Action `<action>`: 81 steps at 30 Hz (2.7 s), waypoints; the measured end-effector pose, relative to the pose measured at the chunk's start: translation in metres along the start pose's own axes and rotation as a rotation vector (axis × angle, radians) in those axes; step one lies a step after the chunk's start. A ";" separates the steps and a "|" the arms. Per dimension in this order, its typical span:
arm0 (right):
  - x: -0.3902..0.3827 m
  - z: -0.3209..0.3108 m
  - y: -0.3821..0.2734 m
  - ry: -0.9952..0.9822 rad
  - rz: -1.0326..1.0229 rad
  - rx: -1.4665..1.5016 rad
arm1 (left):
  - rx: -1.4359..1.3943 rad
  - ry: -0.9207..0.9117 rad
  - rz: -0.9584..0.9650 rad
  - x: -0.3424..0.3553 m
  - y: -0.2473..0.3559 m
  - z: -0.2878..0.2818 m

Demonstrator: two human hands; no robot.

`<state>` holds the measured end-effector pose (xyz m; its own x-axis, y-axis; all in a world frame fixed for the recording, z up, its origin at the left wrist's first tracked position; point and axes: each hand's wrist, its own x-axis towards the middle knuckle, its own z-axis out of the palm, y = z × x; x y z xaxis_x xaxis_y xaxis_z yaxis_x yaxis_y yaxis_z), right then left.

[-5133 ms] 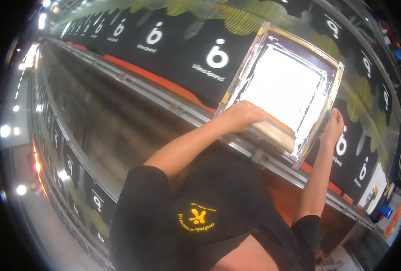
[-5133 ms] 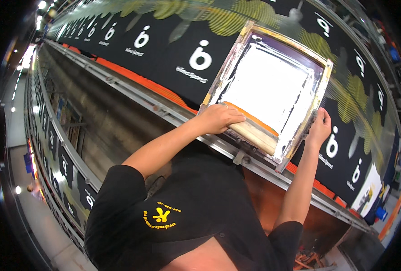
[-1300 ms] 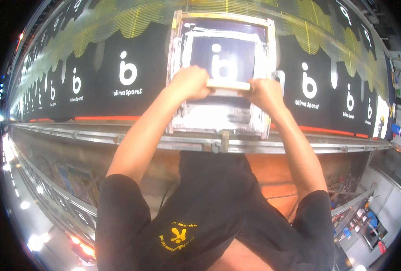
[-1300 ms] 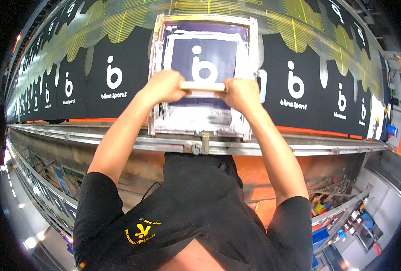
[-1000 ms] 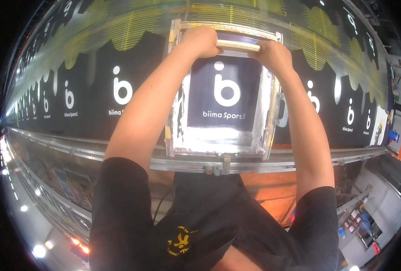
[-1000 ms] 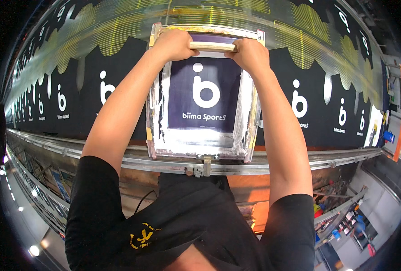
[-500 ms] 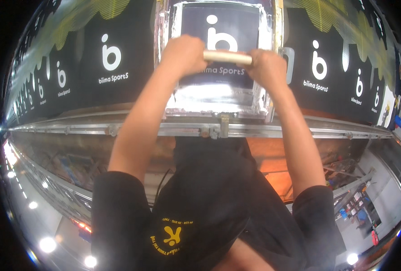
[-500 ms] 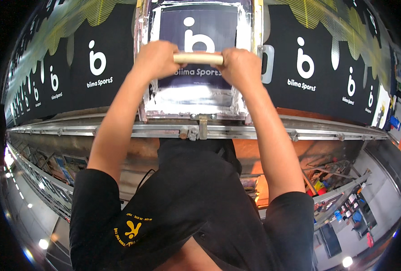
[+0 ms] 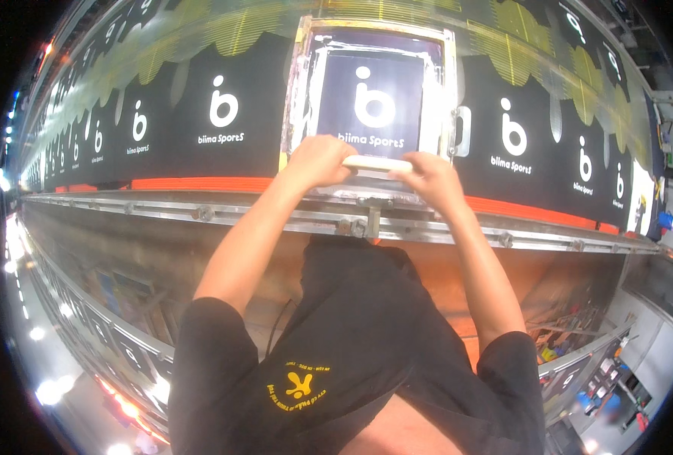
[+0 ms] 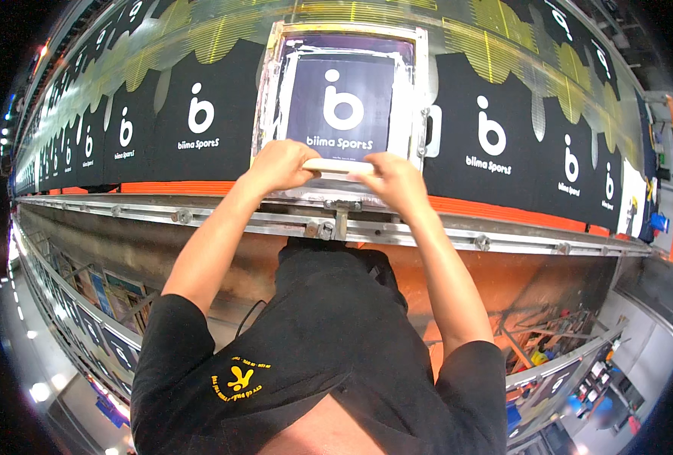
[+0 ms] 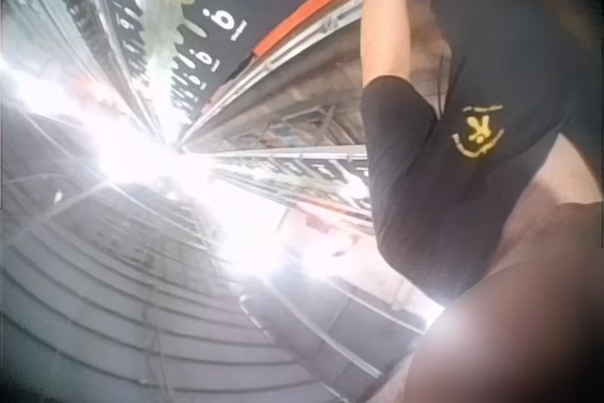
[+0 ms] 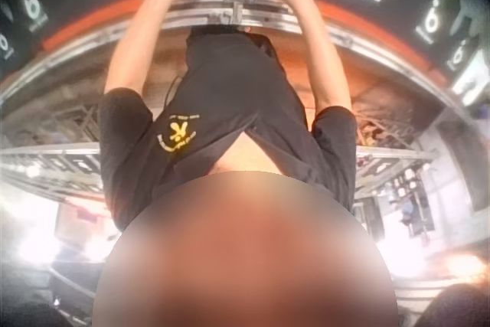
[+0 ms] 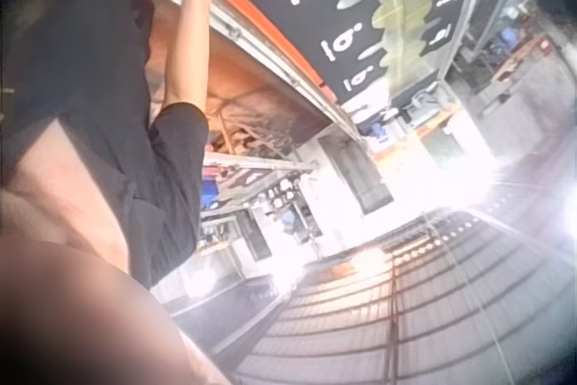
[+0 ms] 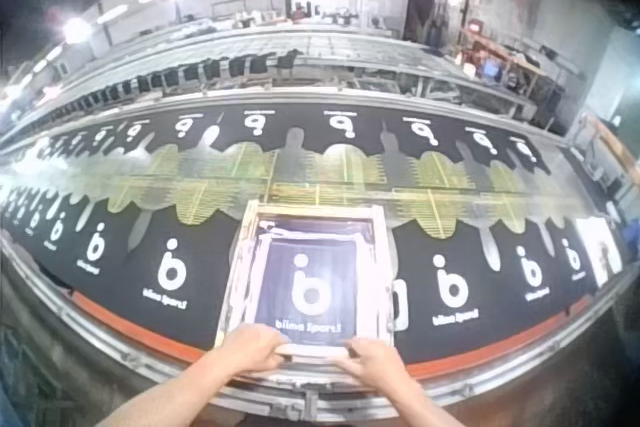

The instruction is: The person uses a squeegee to pull white ink across a screen printing frame positioned over a black t-shirt. The person repeatedly lifts the frame, wipes the squeegee, and repositions the frame to continue printing the same logo area.

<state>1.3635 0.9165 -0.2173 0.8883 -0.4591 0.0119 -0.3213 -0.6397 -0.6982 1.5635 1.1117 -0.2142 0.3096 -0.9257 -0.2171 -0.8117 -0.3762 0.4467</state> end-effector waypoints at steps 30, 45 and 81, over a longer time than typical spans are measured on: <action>0.095 -0.051 0.054 0.456 0.716 0.649 | -0.164 0.147 0.016 0.144 -0.087 -0.078; 0.112 -0.028 0.032 0.629 0.446 0.551 | -0.102 0.398 0.165 -0.092 -0.036 0.026; 0.160 0.255 -0.181 0.458 0.610 0.220 | 0.246 -0.123 0.990 -0.018 -0.252 -0.145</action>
<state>1.6477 1.1158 -0.2712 0.3380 -0.9277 -0.1587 -0.5933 -0.0791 -0.8011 1.8344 1.2181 -0.1973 -0.5954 -0.8013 0.0580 -0.7588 0.5846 0.2871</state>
